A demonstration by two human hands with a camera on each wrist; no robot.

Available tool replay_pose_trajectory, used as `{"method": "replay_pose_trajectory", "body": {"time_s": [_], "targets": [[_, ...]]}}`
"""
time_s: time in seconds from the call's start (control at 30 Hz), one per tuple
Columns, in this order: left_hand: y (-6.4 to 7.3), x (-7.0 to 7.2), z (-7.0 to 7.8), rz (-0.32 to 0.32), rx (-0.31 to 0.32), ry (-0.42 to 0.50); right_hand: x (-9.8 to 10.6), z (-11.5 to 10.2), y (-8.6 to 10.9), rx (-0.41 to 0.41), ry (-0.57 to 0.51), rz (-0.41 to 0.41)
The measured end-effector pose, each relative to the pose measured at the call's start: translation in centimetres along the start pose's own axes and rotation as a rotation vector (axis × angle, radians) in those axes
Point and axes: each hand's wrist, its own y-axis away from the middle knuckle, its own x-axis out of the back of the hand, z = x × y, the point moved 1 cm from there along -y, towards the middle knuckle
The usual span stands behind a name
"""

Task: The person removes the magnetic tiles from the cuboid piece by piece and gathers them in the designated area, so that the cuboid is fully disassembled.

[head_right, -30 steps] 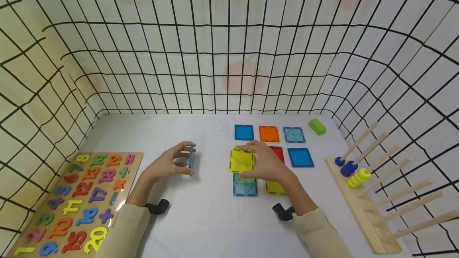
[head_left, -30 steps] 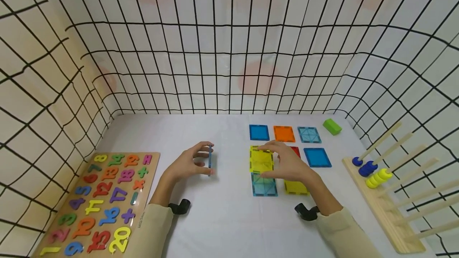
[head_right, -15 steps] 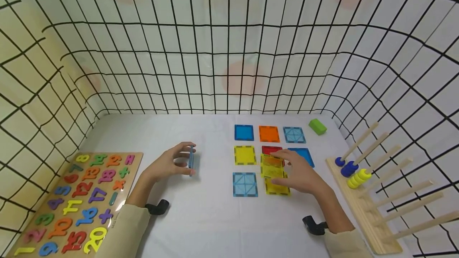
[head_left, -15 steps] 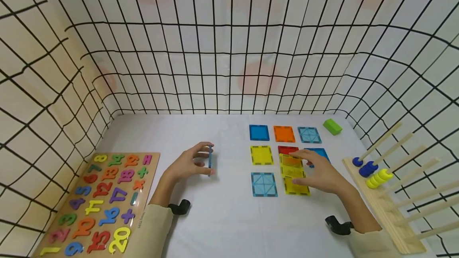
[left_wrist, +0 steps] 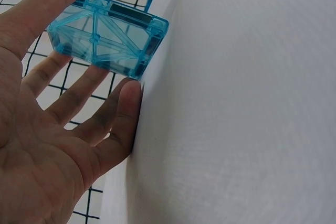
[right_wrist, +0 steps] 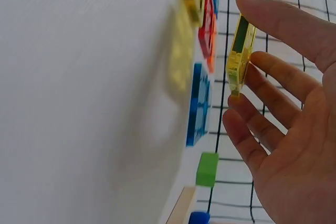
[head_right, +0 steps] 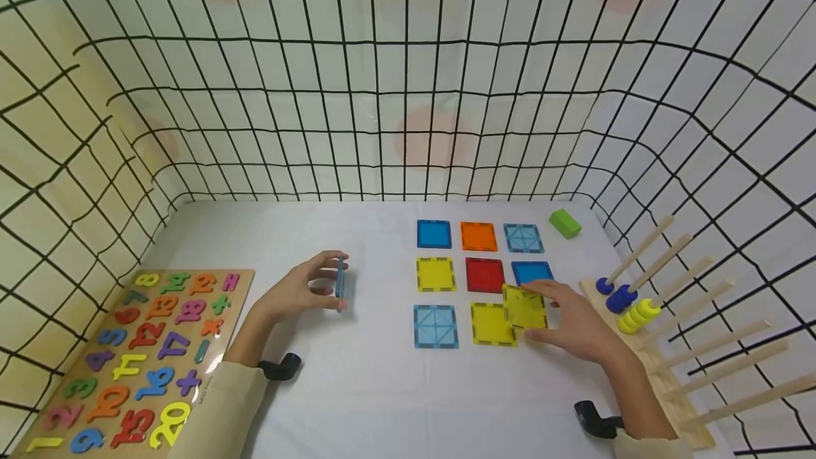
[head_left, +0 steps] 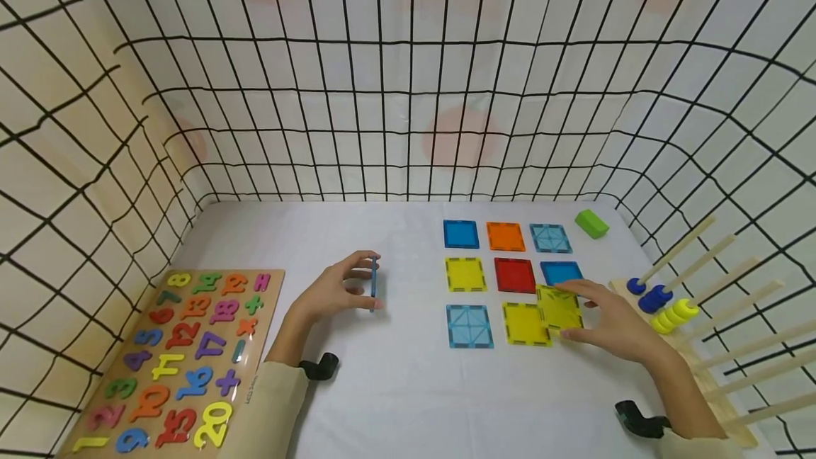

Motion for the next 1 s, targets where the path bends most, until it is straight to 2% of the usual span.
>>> {"method": "replay_pose_trajectory", "body": {"time_s": [0.3,1.0], "targets": [[0.0,0.0,0.0,0.001,-0.010,-0.008,0.0,1.7,0.9,-0.041,-0.011,-0.040],[0.2,-0.1,0.3,0.002,-0.008,0.017,-0.6,3.9,1.9,-0.030,-0.047,-0.068]]}}
